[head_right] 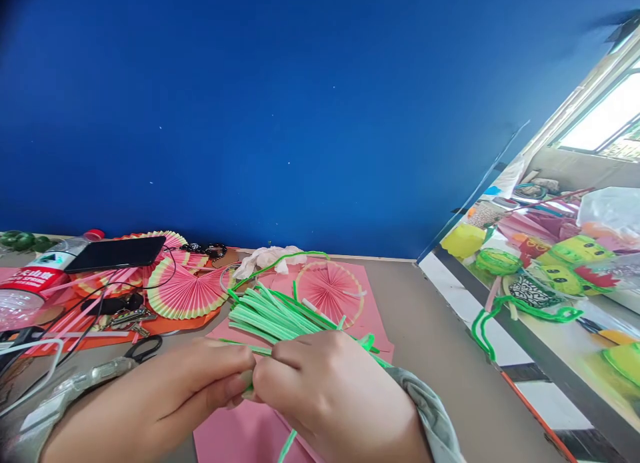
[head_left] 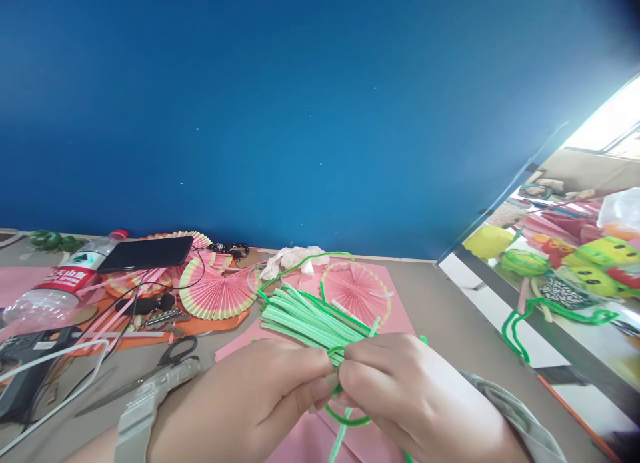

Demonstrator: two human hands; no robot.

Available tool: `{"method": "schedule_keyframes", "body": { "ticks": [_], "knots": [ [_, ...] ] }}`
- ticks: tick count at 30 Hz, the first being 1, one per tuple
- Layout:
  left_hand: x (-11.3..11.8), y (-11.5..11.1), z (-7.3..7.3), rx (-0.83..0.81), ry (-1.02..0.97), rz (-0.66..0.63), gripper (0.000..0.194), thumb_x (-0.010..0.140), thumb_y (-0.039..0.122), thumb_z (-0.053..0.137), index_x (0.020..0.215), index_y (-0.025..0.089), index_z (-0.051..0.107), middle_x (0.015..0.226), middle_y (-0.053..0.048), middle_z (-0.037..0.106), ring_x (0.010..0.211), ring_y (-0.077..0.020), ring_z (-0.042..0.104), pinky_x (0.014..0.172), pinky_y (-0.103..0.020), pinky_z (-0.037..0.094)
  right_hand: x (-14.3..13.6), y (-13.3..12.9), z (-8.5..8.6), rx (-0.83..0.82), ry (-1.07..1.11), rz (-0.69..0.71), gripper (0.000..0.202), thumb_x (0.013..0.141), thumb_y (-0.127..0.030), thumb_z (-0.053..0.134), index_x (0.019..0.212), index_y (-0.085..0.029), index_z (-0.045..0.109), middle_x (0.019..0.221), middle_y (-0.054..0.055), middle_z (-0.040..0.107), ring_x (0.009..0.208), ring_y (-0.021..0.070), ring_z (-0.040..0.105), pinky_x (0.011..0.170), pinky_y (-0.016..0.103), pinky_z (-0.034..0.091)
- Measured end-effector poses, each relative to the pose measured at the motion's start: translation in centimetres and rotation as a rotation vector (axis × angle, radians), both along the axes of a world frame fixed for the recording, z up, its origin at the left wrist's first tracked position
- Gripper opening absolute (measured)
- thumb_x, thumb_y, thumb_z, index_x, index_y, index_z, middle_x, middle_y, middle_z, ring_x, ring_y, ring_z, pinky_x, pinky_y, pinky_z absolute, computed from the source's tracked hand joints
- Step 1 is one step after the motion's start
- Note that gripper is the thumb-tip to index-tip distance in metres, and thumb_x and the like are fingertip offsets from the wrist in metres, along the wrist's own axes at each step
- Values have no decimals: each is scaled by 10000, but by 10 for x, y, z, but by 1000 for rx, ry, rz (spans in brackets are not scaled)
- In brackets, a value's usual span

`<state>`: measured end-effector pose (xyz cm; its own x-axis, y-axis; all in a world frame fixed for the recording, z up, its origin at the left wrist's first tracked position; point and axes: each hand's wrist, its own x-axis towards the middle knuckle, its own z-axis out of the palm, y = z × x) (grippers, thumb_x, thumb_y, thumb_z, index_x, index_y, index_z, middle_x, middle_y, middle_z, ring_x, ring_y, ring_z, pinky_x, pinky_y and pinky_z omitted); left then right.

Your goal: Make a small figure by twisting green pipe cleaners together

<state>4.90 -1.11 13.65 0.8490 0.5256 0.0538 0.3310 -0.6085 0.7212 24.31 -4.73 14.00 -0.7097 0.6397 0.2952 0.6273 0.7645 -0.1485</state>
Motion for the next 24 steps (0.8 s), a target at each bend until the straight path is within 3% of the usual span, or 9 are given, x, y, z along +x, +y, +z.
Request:
{"method": "schedule_keyframes", "body": {
  "ticks": [3,7,11,15,18,21,24],
  "knots": [
    [-1,2,1,-118,-1,-38,287,958,297,271,766,203,463,703,40,500,658,-100,475,609,-182,355,1,-2,2,-53,30,-14,296,962,-214,292,683,-210,393,585,-41,460,492,110,351,454,254,246],
    [-3,0,0,-203,-30,100,296,949,366,283,773,213,465,716,41,487,677,-111,457,630,-208,354,3,-8,3,-159,200,-137,259,971,-357,235,801,-227,381,633,-38,481,534,121,417,492,252,308],
    [-4,-4,0,-343,-116,192,286,938,413,308,770,222,438,711,55,434,671,-97,418,639,-200,356,3,-13,3,-308,403,-368,222,976,-265,191,845,-244,368,655,-44,415,545,119,418,499,230,356],
    [-2,-4,-6,-506,-213,257,272,929,439,325,821,235,468,724,46,384,692,-104,381,641,-209,366,3,-10,6,-310,566,-340,141,951,-248,333,836,-247,414,759,-29,432,669,110,461,610,209,407],
    [-1,-3,-16,-588,-303,301,247,924,437,346,867,248,493,725,44,378,677,-104,364,628,-213,369,5,-8,8,-338,626,-418,138,933,-277,408,806,-254,457,706,-43,461,627,100,470,549,188,394],
    [-1,-2,-26,-599,-388,331,236,916,426,373,846,241,502,733,37,403,675,-107,375,631,-216,378,7,-9,10,-416,736,-532,152,913,-327,453,785,-253,491,639,-57,478,544,84,468,470,156,391],
    [2,-1,-28,-584,-388,364,229,915,420,373,891,242,515,719,34,431,657,-109,404,601,-213,387,7,-9,10,-509,900,-522,153,892,-326,502,765,-242,517,638,-61,505,565,61,524,518,118,440]
  ]
}}
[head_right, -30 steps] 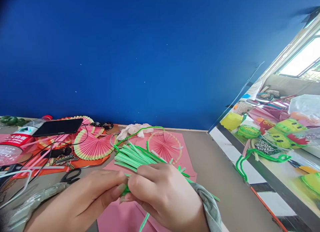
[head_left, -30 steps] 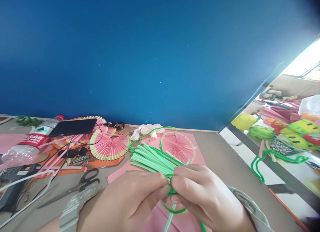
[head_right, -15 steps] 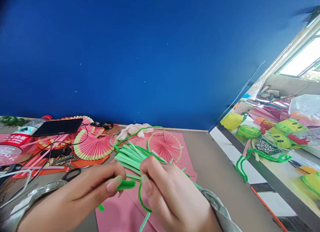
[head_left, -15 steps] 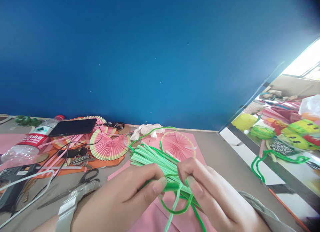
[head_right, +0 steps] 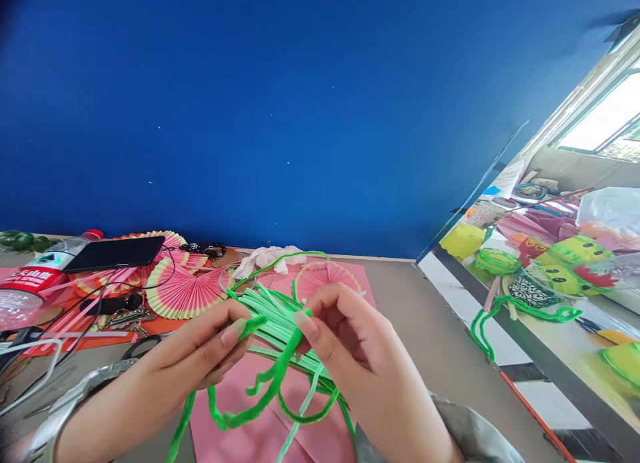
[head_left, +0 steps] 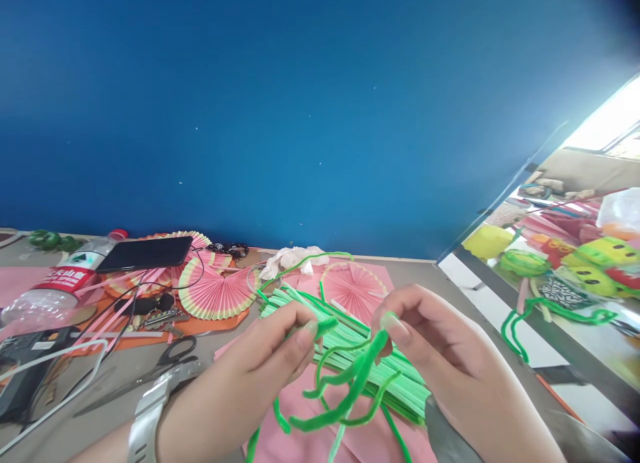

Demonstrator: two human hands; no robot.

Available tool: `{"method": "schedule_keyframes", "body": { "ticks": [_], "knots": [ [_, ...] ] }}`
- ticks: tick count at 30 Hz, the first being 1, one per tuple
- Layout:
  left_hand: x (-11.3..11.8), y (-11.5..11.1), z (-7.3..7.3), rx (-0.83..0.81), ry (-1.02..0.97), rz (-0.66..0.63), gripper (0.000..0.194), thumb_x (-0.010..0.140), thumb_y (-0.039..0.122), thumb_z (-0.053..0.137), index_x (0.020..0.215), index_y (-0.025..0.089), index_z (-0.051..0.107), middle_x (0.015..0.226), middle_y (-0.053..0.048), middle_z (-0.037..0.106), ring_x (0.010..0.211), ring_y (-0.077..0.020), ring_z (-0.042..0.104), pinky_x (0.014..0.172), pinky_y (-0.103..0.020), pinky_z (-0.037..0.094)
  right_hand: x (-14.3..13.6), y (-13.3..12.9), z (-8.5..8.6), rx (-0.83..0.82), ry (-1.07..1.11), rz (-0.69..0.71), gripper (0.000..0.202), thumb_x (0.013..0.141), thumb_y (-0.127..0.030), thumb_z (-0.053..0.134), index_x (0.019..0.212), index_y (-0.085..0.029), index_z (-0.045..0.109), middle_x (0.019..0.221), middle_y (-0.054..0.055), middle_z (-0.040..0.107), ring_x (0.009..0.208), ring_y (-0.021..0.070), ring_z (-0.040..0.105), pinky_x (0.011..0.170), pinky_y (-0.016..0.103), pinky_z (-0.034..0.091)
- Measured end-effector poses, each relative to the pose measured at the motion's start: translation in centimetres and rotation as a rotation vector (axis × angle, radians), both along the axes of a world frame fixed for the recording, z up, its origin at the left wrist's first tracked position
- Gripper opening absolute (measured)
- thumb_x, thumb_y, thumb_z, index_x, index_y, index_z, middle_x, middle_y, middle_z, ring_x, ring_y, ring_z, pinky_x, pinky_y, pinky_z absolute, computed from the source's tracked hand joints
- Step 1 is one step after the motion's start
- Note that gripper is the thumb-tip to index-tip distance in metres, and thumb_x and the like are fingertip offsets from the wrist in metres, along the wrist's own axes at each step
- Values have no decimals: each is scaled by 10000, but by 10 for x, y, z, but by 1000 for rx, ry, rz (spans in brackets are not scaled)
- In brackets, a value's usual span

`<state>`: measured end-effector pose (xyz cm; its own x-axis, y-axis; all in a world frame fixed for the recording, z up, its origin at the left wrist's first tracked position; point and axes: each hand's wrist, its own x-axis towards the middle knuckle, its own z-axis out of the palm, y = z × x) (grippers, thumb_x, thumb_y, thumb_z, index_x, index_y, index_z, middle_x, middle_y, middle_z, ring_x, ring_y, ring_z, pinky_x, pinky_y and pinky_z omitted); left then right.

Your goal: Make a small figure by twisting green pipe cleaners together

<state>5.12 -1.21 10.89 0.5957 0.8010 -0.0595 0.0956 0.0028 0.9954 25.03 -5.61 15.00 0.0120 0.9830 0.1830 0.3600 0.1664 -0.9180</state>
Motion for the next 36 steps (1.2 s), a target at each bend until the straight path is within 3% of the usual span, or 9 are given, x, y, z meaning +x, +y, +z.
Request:
{"method": "schedule_keyframes", "body": {
  "ticks": [7,13,16,20,23,25,30,36],
  "knots": [
    [6,1,15,144,170,-63,156,916,336,415,936,255,547,783,37,562,663,-102,490,579,-200,393,-5,6,-2,-131,342,66,119,838,-276,599,775,-219,515,633,-59,551,564,62,558,541,132,477],
    [4,2,19,266,150,4,165,915,330,415,883,240,551,837,13,566,735,-129,505,600,-210,396,-7,8,-7,-89,269,117,124,832,-257,595,751,-202,519,774,-11,558,710,106,568,618,196,502],
    [4,-2,20,350,171,43,169,925,300,392,862,229,532,836,8,560,770,-137,505,683,-228,399,-9,9,-10,-164,246,108,130,837,-263,580,767,-202,490,708,-37,524,634,91,568,578,193,499],
    [6,-5,19,248,167,-3,100,885,319,477,901,241,537,832,22,567,737,-125,517,609,-195,406,-13,10,-13,-147,84,62,106,838,-260,553,783,-205,481,687,-43,494,589,90,528,522,192,453],
    [8,-4,19,269,178,-35,104,814,294,590,911,256,579,821,40,591,717,-120,532,570,-185,390,-15,8,-14,-105,-16,50,124,835,-282,536,757,-209,474,679,-38,473,577,100,479,483,204,399],
    [8,-3,18,311,218,-29,65,833,239,552,869,254,605,802,44,609,727,-120,542,590,-191,388,-16,7,-15,-114,-31,41,144,843,-316,518,756,-212,470,682,-32,473,584,110,473,468,211,378],
    [5,-3,17,317,306,-12,178,798,117,500,881,245,591,838,40,624,761,-132,552,602,-198,399,-15,6,-16,-131,-144,30,145,870,-313,481,764,-214,490,639,-39,482,557,111,456,461,217,342],
    [0,5,21,145,222,-117,155,880,275,450,883,235,600,806,38,610,750,-125,547,639,-197,423,-15,6,-10,-150,-90,106,133,883,-278,455,773,-208,484,669,-32,487,570,108,484,477,211,381]
  ]
}}
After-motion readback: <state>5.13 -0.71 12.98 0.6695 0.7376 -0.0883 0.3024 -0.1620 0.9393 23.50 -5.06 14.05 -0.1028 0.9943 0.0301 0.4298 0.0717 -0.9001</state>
